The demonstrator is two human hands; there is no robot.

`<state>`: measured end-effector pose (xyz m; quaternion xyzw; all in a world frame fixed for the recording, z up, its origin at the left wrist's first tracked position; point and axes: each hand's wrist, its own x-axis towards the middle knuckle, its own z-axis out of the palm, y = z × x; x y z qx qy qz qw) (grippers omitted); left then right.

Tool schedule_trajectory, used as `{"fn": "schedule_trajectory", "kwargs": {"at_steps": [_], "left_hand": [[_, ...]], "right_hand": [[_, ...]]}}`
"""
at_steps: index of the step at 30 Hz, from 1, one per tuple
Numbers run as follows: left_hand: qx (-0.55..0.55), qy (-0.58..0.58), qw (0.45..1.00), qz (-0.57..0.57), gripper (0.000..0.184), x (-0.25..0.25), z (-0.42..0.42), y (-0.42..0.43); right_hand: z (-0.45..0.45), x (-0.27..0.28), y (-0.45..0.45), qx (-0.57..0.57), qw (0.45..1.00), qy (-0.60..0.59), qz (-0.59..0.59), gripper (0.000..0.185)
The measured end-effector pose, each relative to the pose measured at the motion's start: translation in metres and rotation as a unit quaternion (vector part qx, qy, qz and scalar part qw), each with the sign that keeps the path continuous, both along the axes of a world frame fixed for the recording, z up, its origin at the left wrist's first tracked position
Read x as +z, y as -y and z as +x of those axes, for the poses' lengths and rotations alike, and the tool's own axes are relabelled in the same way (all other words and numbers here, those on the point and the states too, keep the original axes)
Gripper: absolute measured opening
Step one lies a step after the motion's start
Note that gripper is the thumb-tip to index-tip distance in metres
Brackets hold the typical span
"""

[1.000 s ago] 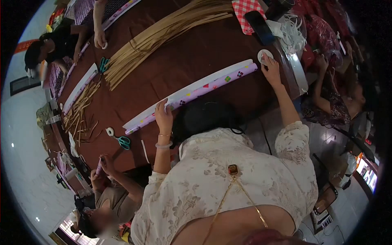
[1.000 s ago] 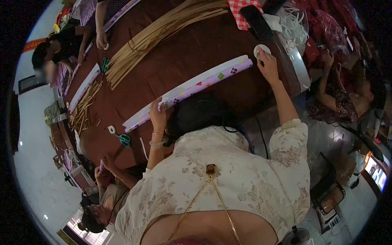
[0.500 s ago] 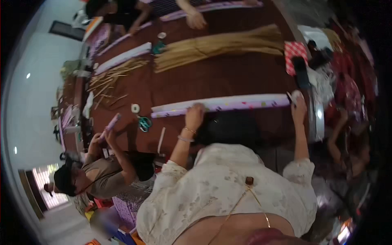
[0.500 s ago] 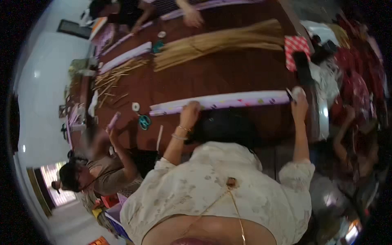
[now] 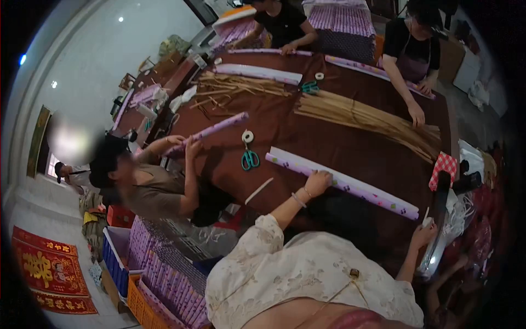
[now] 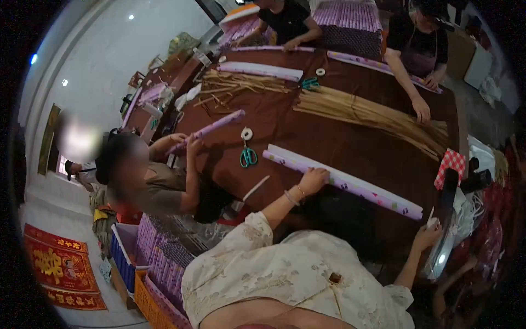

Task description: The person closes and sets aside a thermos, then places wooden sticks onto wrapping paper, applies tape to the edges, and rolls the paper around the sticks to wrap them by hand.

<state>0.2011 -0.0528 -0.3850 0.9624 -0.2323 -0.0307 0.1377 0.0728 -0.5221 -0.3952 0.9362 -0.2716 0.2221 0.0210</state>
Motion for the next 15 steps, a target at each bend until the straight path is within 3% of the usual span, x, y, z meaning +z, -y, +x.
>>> {"fn": "schedule_trajectory", "kwargs": {"at_steps": [2, 4, 5, 8, 15], "left_hand": [[-0.018, 0.055, 0.998, -0.004, 0.028, -0.004, 0.0, -0.002], [-0.017, 0.019, 1.0, 0.008, 0.028, 0.005, 0.001, 0.001], [-0.027, 0.083, 0.996, -0.03, 0.03, -0.006, 0.001, -0.001], [-0.025, 0.05, 0.997, -0.049, 0.036, -0.004, 0.005, -0.002], [0.016, 0.097, 0.987, -0.13, 0.029, 0.012, -0.009, -0.032]], "right_hand": [[-0.011, 0.003, -0.006, 0.045, 0.999, 0.016, 0.023, 0.046], [-0.018, 0.018, -0.021, 0.104, 0.994, 0.028, 0.03, 0.036], [-0.023, 0.03, -0.036, 0.108, 0.994, 0.02, 0.025, 0.035], [-0.012, 0.041, -0.058, 0.189, 0.981, 0.024, 0.046, 0.03], [0.06, 0.094, -0.184, 0.395, 0.872, -0.042, 0.286, 0.022]]}}
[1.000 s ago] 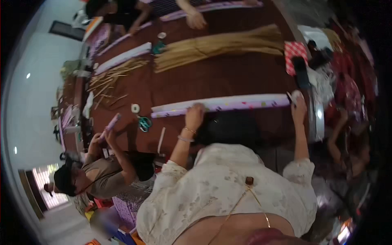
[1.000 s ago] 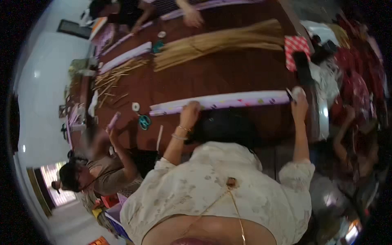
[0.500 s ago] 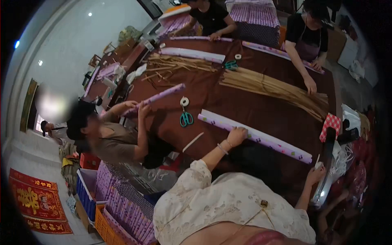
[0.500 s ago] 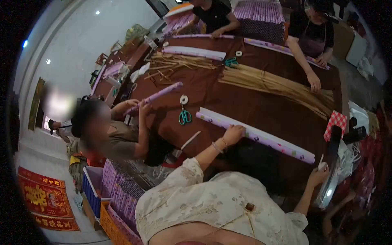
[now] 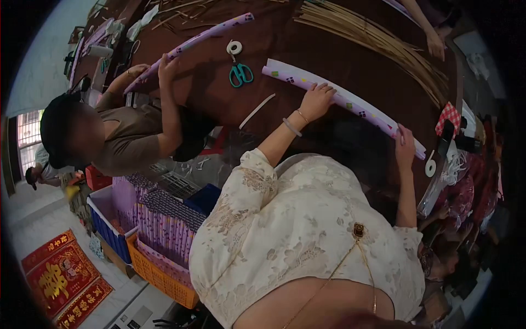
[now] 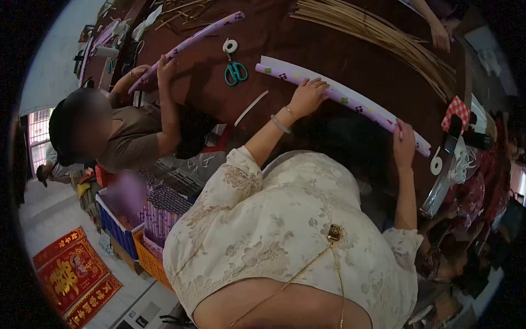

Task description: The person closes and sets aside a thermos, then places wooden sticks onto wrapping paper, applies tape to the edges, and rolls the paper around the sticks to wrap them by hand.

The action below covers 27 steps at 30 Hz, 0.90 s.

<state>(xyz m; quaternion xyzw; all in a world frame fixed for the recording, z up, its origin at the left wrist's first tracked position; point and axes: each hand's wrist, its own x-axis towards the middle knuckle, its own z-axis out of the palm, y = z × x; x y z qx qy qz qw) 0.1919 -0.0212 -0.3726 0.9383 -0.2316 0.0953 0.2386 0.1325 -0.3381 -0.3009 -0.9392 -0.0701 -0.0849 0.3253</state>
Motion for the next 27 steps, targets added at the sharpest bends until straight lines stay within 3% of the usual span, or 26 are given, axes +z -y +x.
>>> {"fn": "schedule_trajectory", "kwargs": {"at_steps": [3, 5, 7, 9, 11, 13, 15, 18, 23, 27], "left_hand": [[0.057, 0.026, 0.996, -0.055, 0.019, 0.011, -0.003, -0.038], [0.146, 0.069, 0.983, -0.089, 0.017, 0.007, 0.0, -0.066], [0.233, 0.011, 0.967, -0.107, 0.014, 0.008, 0.008, -0.104], [0.311, 0.04, 0.944, -0.105, 0.014, 0.004, 0.018, -0.136], [0.315, -0.007, 0.933, -0.171, 0.019, -0.005, 0.035, -0.157], [0.285, -0.011, 0.944, -0.165, 0.022, -0.015, 0.055, -0.172], [0.266, -0.155, 0.925, -0.223, 0.024, -0.012, 0.069, -0.173], [0.225, -0.228, 0.917, -0.237, 0.025, -0.002, 0.079, -0.166], [0.193, -0.243, 0.924, -0.225, 0.029, -0.022, 0.084, -0.171], [0.202, -0.249, 0.921, -0.22, 0.029, -0.022, 0.084, -0.17]], "right_hand": [[0.034, -0.01, -0.053, 0.109, 0.993, -0.043, 0.017, 0.023], [0.056, -0.017, -0.088, 0.143, 0.987, -0.068, 0.023, 0.022], [0.078, -0.021, -0.125, 0.174, 0.979, -0.102, 0.032, 0.021], [0.096, -0.033, -0.163, 0.179, 0.976, -0.102, 0.073, 0.02], [0.113, -0.043, -0.192, 0.186, 0.968, -0.136, 0.097, 0.02], [0.124, -0.049, -0.223, 0.181, 0.968, -0.146, 0.098, 0.02], [0.129, -0.053, -0.243, 0.173, 0.967, -0.159, 0.101, 0.02], [0.132, -0.06, -0.258, 0.142, 0.968, -0.177, 0.105, 0.02], [0.127, -0.073, -0.269, 0.07, 0.978, -0.168, 0.103, 0.017], [0.123, -0.074, -0.27, 0.079, 0.983, -0.144, 0.08, 0.017]]}}
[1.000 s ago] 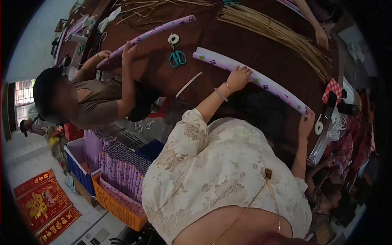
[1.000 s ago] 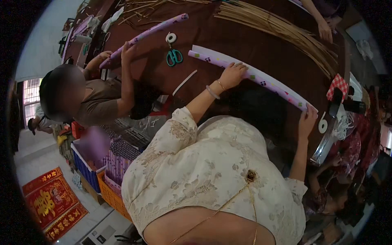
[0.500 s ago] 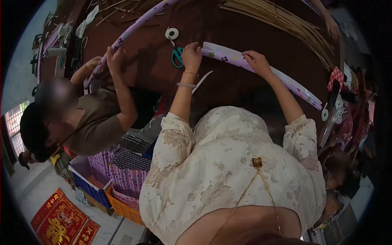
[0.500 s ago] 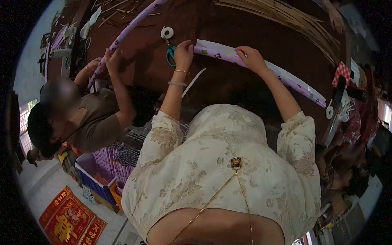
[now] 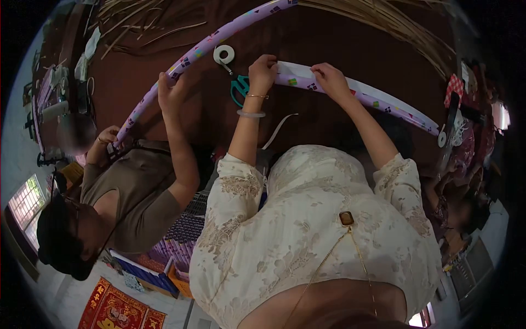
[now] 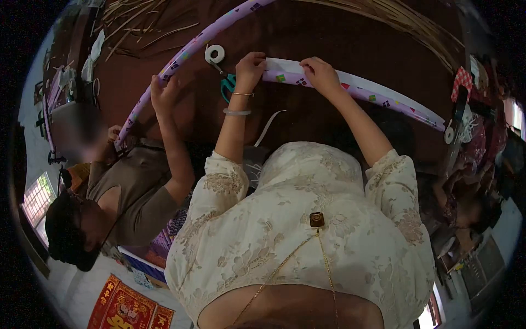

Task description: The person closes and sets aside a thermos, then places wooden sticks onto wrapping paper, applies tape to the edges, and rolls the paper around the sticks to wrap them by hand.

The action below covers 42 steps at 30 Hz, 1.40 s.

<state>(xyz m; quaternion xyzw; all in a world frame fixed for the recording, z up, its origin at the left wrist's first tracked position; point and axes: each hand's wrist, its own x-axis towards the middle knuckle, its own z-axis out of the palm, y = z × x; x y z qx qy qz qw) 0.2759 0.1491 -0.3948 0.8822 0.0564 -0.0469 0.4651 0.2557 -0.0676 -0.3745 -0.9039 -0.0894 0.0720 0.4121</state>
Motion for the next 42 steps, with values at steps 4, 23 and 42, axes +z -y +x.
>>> {"fn": "schedule_trajectory", "kwargs": {"at_steps": [4, 23, 42], "left_hand": [[-0.005, -0.007, 0.999, -0.034, 0.03, 0.004, -0.004, 0.003], [-0.039, 0.009, 0.999, 0.019, 0.032, 0.018, -0.011, 0.034], [-0.014, -0.017, 0.999, -0.04, 0.029, 0.014, -0.013, 0.045]], "right_hand": [[-0.003, 0.015, -0.012, 0.011, 0.997, 0.031, -0.074, 0.015], [0.015, -0.013, -0.047, -0.01, 0.987, 0.109, -0.118, 0.012], [0.009, -0.012, -0.026, 0.003, 0.995, 0.085, -0.045, 0.013]]}}
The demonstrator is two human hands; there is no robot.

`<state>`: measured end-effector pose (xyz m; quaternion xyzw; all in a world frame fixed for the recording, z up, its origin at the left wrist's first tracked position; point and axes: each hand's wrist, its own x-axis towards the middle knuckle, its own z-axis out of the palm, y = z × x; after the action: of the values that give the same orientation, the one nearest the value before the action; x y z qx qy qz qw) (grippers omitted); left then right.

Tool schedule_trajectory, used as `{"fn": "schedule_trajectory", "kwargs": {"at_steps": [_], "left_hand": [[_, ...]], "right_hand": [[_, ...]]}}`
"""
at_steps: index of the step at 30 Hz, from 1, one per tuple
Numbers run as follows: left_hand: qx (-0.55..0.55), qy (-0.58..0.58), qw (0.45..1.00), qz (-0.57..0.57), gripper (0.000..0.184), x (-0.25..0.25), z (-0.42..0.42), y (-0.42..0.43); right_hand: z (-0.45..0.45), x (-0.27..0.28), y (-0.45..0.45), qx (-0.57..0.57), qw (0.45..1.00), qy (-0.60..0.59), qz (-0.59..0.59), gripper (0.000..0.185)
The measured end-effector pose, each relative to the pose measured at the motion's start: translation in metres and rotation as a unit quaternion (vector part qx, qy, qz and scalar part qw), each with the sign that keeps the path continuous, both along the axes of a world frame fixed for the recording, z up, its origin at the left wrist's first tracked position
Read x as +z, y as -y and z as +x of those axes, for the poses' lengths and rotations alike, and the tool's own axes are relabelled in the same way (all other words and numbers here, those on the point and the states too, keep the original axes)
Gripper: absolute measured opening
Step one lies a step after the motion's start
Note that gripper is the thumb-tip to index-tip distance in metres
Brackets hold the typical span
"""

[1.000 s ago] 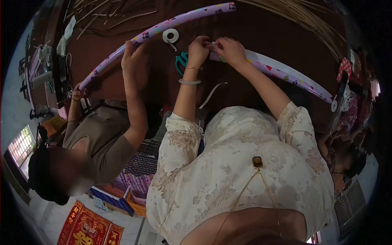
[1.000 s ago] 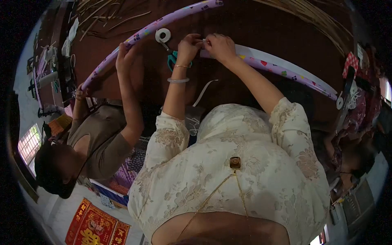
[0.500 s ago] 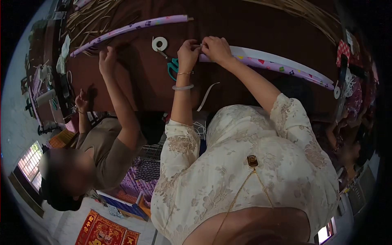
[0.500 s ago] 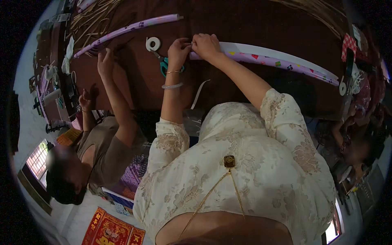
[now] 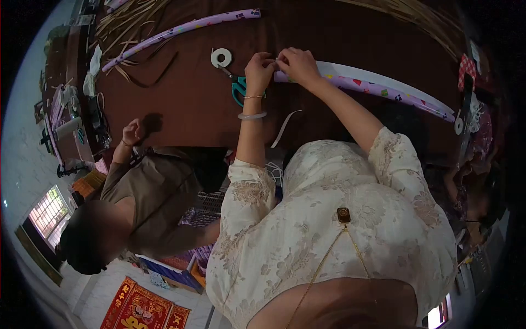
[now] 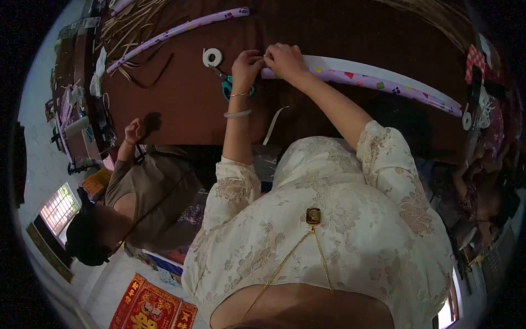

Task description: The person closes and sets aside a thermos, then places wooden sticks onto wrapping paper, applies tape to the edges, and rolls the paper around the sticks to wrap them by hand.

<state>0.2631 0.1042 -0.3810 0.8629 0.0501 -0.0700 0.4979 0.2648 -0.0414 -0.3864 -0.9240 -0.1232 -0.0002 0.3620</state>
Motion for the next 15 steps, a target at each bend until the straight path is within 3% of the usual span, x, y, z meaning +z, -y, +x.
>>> {"fn": "schedule_trajectory", "kwargs": {"at_steps": [5, 15], "left_hand": [[-0.017, -0.006, 1.0, 0.024, 0.029, 0.004, -0.001, -0.004], [0.014, -0.001, 1.0, -0.019, 0.027, 0.001, -0.001, -0.002]], "right_hand": [[0.0, 0.001, -0.009, -0.024, 0.996, 0.052, -0.065, 0.008], [-0.008, 0.011, -0.005, -0.057, 0.99, 0.099, -0.082, 0.008]]}}
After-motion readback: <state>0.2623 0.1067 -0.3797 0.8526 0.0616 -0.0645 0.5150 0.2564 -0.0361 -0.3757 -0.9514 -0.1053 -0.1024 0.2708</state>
